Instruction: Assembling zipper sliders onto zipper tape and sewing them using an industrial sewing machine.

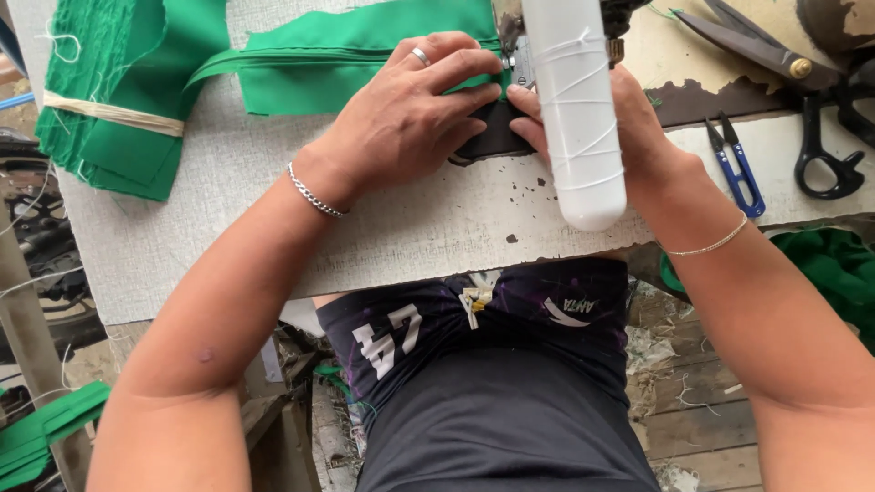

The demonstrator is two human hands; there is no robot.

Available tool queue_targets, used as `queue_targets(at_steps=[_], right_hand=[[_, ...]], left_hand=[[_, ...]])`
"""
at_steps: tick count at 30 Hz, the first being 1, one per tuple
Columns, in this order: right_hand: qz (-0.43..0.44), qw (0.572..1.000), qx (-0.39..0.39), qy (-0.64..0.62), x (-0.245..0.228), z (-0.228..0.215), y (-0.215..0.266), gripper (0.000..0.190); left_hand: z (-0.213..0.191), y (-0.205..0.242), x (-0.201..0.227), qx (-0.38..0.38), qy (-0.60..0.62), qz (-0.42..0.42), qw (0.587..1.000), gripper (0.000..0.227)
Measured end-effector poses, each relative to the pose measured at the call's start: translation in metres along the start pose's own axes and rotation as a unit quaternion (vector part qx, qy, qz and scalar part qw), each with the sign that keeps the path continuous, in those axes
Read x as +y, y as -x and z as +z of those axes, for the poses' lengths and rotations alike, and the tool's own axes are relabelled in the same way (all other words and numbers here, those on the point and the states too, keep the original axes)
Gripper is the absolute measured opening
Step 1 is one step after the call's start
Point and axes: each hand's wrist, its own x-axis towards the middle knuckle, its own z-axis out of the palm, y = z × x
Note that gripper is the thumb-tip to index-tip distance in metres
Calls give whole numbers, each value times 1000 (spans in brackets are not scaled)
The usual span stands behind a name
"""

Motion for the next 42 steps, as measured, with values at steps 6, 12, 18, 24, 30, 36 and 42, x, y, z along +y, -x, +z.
queue_targets(at_steps=[6,12,18,24,30,36,42], right_hand=[[45,978,31,-202,-2,-6,-4,25],[-9,984,3,-177,-6,-23,-19,13],[-14,998,-16,-63,-7,-22,-18,18],[8,994,-33,-100,-8,-20,-15,21],[12,1000,-17,-11,-13,-28,-23,15],[13,1000,-4,-6,-14,-27,-24,9],[5,1000,-4,-8,-13,-25,-26,15]], left_hand=[[0,1,-1,-21,3,-6,1000,24],[-6,-3,2,-52,33,-15,998,33],[-7,-5,1,-36,80,-10,996,14],[-4,-3,0,-13,67,2,998,16],[7,10,-8,-65,-10,-28,997,16],[1,7,-10,-90,69,4,994,36],[0,9,-10,-75,117,-19,990,39]])
